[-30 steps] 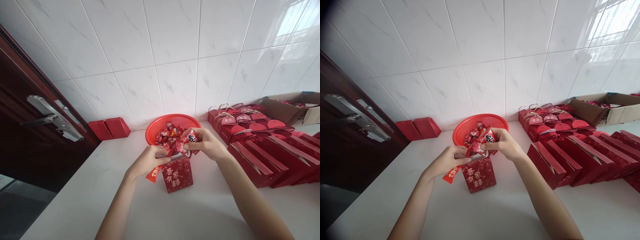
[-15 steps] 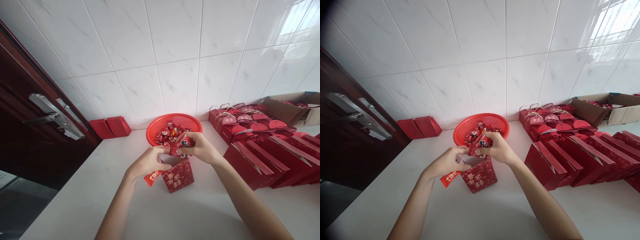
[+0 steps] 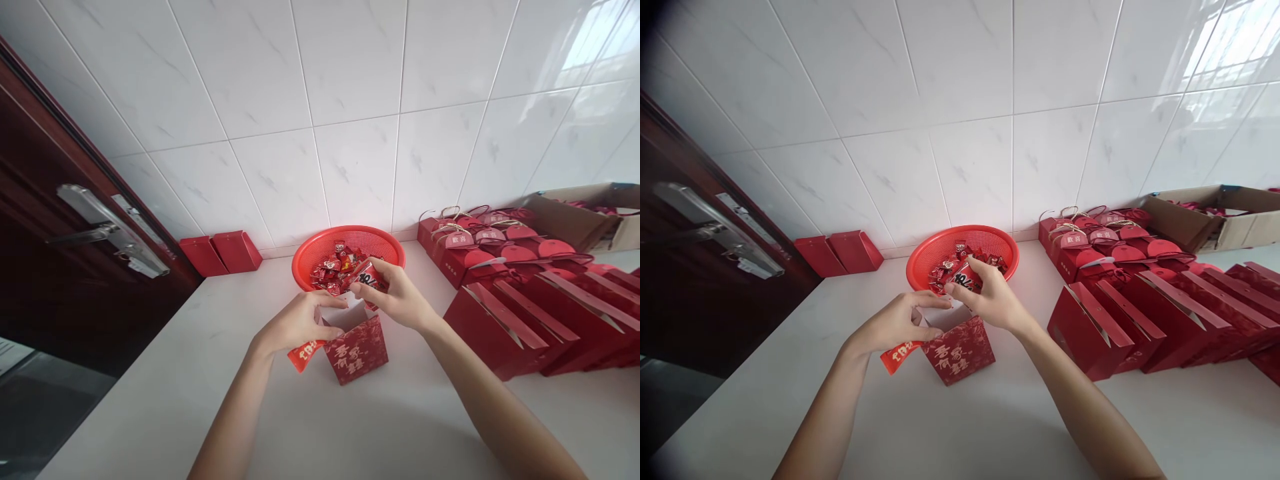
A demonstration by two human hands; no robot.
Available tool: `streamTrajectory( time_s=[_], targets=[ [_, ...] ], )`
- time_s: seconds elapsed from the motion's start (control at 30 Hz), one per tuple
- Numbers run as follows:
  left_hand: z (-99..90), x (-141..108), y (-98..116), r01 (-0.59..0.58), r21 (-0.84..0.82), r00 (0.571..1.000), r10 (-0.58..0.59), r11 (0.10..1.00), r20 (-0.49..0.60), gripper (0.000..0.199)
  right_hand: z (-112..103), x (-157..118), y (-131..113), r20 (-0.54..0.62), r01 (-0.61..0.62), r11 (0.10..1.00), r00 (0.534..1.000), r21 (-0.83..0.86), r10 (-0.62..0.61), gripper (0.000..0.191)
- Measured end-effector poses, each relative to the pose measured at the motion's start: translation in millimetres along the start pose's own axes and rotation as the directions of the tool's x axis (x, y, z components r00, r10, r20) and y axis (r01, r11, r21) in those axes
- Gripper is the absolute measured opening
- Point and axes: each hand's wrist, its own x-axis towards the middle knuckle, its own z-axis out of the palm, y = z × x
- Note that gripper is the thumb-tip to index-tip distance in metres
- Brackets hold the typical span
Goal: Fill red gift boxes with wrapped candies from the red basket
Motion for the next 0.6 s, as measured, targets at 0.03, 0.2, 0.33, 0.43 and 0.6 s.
streamTrajectory(
  time_s=[0.03, 0.2, 0.33, 0.43, 0.6],
  targets=[
    [0.0, 0, -1, 0.001, -0.001, 1.000, -0.001, 1.000, 0.002, 0.050, 1, 0, 1, 0.012, 0.008, 1.000, 1.000, 0.021, -0.008, 0.019],
    [-0.6, 4, -4, -0.034, -0.017, 0.999, 0.034, 0.999, 0.028, 0.049, 2, 1, 4, 0.185, 0.184, 0.981, 0.968, -0.067, -0.169, 0.011],
    [-1.2, 5, -5, -0.092, 0.021, 0.995, 0.091, 0.996, 0.028, 0.036, -2, 1, 5, 0.344, 0.281, 0.931, 0.919, -0.233, -0.191, 0.029],
    [-2.3, 4, -4, -0.085, 0.049, 0.996, 0.084, 0.995, 0.011, 0.040, -7, 1, 5, 0.288, 0.273, 0.930, 0.937, -0.248, -0.198, 0.036],
    [-5.4, 2, -3, -0.046, 0.085, 0.996, 0.052, 0.995, -0.074, 0.054, -16, 4, 11, 0.111, 0.175, 0.947, 0.982, -0.268, -0.150, 0.029]
  ],
)
